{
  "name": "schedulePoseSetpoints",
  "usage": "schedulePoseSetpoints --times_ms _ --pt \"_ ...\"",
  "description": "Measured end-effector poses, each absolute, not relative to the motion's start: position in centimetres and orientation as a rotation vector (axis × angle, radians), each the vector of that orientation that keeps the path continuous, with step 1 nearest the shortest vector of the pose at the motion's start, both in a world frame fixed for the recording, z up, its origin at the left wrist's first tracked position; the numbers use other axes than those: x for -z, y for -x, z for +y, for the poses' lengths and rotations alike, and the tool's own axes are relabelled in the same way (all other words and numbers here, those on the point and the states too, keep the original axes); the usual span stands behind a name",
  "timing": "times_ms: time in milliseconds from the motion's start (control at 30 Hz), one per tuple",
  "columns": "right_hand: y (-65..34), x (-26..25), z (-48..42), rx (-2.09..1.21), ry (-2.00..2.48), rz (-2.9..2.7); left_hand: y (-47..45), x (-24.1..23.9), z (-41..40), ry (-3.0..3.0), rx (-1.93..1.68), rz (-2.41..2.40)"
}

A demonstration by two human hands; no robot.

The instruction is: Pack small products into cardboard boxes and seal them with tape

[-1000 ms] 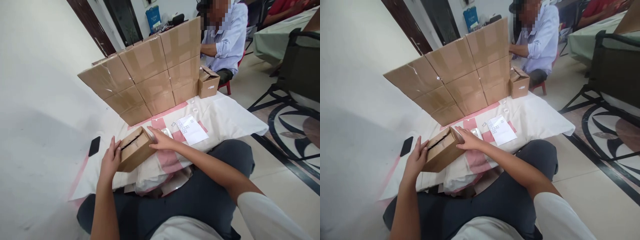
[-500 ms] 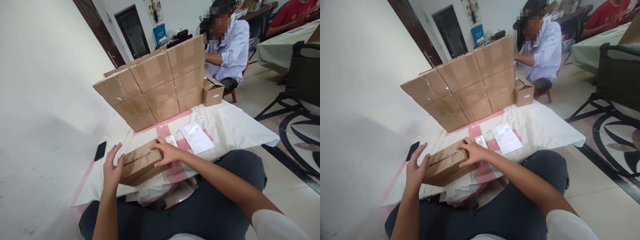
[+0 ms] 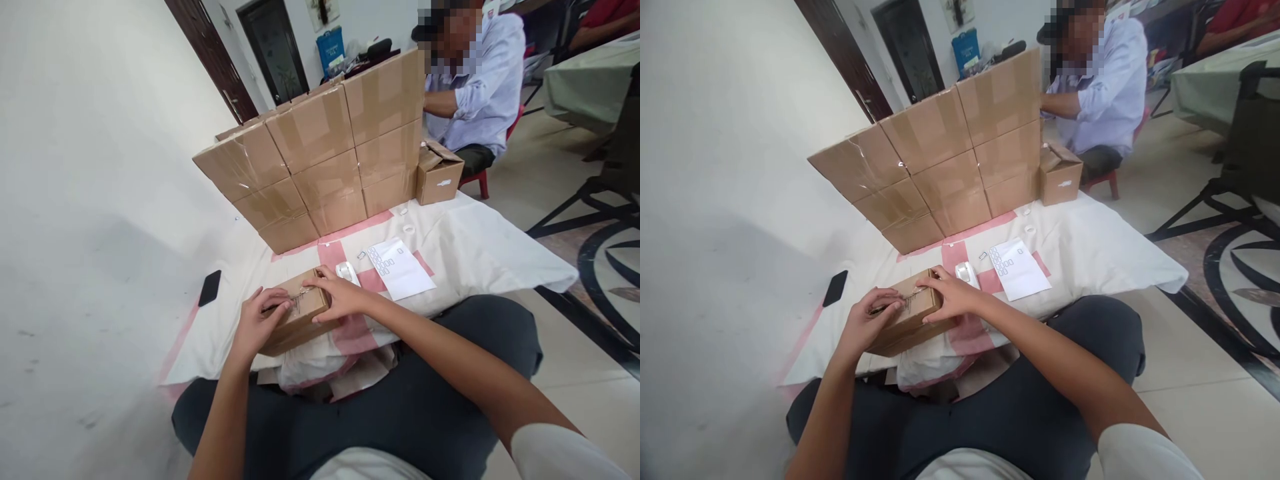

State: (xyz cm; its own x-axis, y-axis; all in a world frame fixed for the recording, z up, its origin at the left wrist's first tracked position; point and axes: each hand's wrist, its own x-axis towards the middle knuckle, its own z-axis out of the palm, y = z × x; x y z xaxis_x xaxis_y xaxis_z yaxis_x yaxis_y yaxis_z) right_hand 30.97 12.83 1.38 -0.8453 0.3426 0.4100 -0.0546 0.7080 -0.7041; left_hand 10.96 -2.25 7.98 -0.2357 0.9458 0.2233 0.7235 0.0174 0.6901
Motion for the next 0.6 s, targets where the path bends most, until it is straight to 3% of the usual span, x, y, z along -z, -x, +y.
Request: schedulePoseSetpoints --times_ms 333,600 --pt "-31.0 -1.4 12.8 -0.997 0.251 -2.412 -10.4 -7.4 -2.1 -2.016 -0.854 2.126" --pt "-31.0 -1.5 12.8 -1.013 0.243 -2.403 -9.6 -10.0 -0.6 -1.961 -0.578 2.042"
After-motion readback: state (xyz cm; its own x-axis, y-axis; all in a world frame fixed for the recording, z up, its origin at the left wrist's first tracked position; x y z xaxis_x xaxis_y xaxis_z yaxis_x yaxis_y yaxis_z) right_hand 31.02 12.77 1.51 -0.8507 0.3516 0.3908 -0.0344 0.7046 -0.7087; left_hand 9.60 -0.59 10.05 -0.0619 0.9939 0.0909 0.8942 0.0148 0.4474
